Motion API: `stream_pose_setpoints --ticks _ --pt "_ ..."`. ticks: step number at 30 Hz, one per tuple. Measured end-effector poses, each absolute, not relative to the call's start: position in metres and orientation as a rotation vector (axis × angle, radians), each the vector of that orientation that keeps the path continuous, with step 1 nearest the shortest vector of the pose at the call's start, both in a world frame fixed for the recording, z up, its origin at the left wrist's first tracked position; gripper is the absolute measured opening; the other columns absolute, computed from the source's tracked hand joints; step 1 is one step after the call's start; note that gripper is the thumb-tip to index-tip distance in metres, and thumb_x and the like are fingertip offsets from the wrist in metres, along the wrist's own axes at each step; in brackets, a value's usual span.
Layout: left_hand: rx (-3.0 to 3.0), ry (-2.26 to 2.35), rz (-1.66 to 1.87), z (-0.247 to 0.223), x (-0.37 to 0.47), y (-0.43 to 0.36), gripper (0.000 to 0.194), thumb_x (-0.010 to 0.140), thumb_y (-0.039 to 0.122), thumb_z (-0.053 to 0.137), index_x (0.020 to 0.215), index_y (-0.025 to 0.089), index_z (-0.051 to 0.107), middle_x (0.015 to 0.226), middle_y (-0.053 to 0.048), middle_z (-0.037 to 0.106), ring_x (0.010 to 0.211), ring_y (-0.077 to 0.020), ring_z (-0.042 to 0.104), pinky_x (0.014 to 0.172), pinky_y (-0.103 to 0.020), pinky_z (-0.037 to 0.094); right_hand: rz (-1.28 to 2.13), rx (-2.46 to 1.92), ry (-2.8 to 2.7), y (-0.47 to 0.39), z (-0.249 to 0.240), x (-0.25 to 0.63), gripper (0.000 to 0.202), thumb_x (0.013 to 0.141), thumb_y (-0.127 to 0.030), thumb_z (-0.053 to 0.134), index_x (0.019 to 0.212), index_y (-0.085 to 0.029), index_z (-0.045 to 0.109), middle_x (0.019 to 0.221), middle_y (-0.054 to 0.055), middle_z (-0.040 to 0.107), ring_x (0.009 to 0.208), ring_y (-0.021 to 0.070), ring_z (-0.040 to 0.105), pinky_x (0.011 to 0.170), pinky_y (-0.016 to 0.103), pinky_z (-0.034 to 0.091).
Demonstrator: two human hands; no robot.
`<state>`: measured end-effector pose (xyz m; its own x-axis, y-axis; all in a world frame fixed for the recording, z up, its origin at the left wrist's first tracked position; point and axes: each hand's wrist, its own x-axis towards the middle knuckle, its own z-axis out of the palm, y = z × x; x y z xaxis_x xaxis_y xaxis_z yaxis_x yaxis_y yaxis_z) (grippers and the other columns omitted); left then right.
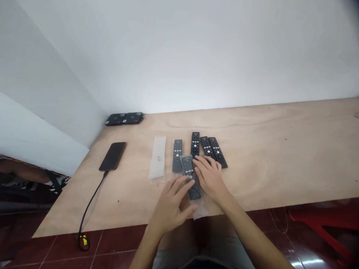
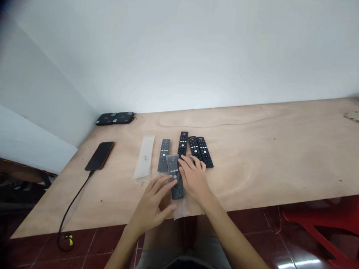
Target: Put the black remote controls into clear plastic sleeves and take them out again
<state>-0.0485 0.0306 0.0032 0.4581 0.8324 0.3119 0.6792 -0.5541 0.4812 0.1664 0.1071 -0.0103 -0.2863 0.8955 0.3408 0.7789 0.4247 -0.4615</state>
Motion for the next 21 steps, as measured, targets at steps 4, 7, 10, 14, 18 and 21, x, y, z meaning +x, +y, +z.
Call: stream_pose_setpoints --ticks 4,7,10,14,18,21 --pt "2.57 1.188 0.697 0.001 -0.046 0.029 0.068 0.095 0.056 0.081 0.153 0.024 0.064 0.159 -0.014 0.062 0.15 -0.0395 0.051 0.125 -0.061 0.047 0.133 -1.441 -2.171 0.12 -0.015 0.171 0.037 0.118 -0.033 0.044 0.146 -0.028 0.069 0.157 0.007 0.068 0.156 0.0354 0.045 0.125 0.062 0.027" --pt "2.571 1.263 0.735 -0.005 -0.043 0.031 0.043 0.105 0.034 0.073 0.147 0.025 0.068 0.156 -0.013 0.065 0.146 -0.0347 0.057 0.123 -0.059 0.051 0.109 -1.421 -2.14 0.114 -0.017 0.18 0.032 0.116 -0.03 0.049 0.137 -0.027 0.073 0.149 0.007 0.073 0.153 0.0356 0.048 0.124 0.061 0.026" --pt "2.58 1.337 0.798 -0.013 -0.043 0.039 0.037 0.109 0.02 0.061 0.145 0.023 0.068 0.158 -0.012 0.065 0.147 -0.0335 0.058 0.121 -0.058 0.053 0.09 -1.414 -2.127 0.106 -0.02 0.191 0.029 0.113 -0.028 0.054 0.134 -0.026 0.073 0.144 0.008 0.075 0.147 0.0381 0.05 0.121 0.061 0.031" --pt "2.603 1.412 0.754 -0.019 -0.043 0.058 0.045 0.11 0.013 0.052 0.153 0.021 0.061 0.162 -0.011 0.063 0.157 -0.0342 0.05 0.123 -0.059 0.051 0.081 -1.456 -2.112 0.1 -0.023 0.199 0.034 0.107 -0.03 0.062 0.14 -0.028 0.072 0.142 0.011 0.072 0.138 0.0405 0.053 0.115 0.062 0.039" --pt "2.576 1.528 0.671 -0.021 -0.041 0.08 0.055 0.109 0.008 0.047 0.161 0.024 0.054 0.164 -0.01 0.061 0.164 -0.0345 0.04 0.127 -0.063 0.043 0.05 -1.492 -2.071 0.1 -0.026 0.2 0.038 0.104 -0.038 0.068 0.141 -0.031 0.073 0.166 0.012 0.054 0.152 0.0466 0.042 0.119 0.069 0.036" --pt "2.533 1.607 0.649 -0.024 -0.037 0.093 0.052 0.109 0.009 0.047 0.156 0.026 0.06 0.164 -0.009 0.061 0.166 -0.037 0.037 0.127 -0.067 0.04 0.044 -1.523 -2.084 0.102 -0.028 0.199 0.047 0.105 -0.042 0.067 0.15 -0.03 0.068 0.175 0.013 0.043 0.159 0.0486 0.035 0.123 0.072 0.033"
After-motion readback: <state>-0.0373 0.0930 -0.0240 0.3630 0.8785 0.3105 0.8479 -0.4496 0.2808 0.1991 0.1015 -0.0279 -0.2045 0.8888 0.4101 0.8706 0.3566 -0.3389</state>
